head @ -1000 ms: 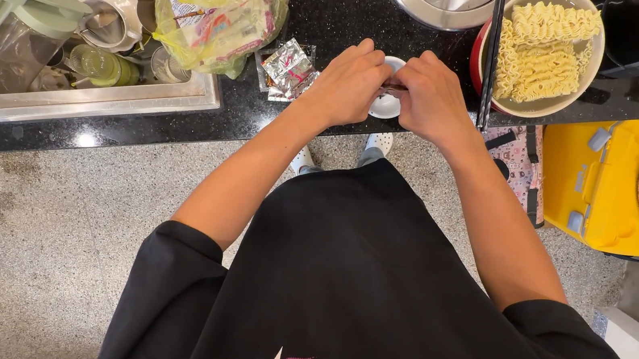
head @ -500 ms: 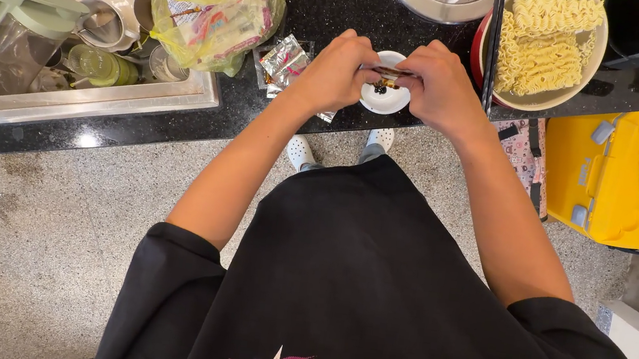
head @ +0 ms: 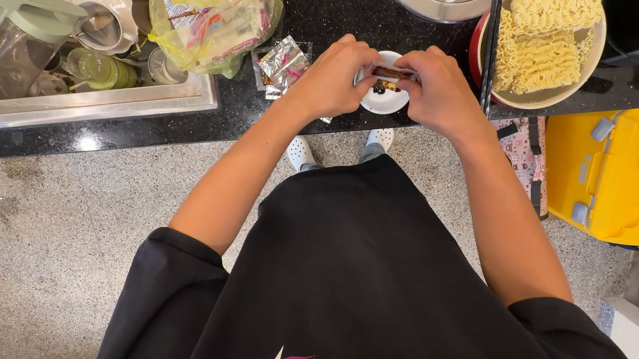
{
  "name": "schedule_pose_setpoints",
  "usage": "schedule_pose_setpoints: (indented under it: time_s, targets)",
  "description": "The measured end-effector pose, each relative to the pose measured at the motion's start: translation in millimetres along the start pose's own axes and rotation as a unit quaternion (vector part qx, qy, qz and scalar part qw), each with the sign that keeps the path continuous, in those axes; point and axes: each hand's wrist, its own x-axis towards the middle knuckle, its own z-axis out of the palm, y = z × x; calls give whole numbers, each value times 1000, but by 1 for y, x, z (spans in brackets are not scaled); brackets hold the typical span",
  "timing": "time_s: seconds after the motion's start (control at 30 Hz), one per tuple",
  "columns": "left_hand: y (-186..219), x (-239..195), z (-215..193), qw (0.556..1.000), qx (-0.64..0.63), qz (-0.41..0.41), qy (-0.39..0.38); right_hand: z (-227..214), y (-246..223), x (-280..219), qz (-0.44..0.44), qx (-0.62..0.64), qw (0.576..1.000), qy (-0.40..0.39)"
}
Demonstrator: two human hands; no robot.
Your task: The person sets a kitchen timer on a shelf, pours hot water from an electric kettle over a bowl of instant noodles, then tears open sauce and seasoning packets and squeezes their contents into a small dish on the counter. The noodles remain steeping in the bowl at the end of the clip.
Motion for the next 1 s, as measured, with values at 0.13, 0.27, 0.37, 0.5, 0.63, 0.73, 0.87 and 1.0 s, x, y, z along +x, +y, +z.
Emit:
schedule_pose_setpoints:
  time_s: [0.13,0.27,0.37,0.5,0.63,0.73,0.87,1.0]
  targets:
    - [23,-5,-13,997,6,49,64,-6,-8,-1,88,53,995,-9]
    - [19,-6,-1,992,17,72,97,-4,-6,-8,52,21,998,-13]
    - [14,-5,5,991,-25,52,124,-4,-6,-10,67,22,997,24]
    - [15,-12,7,984,-79,18,156,-7,-17,-16,-11,36,993,108]
    - [10,-24,19,957,-196,-87,197,-6,-32,-24,47,39,981,184]
    - [3,-33,35,921,-290,-131,223,-6,-39,-26,108,83,970,202]
    - [1,-42,51,881,-384,-134,241,-8,-39,-23,53,64,973,216]
    - [12,-45,47,883,-380,-156,228,-9,-26,-12,31,68,979,187]
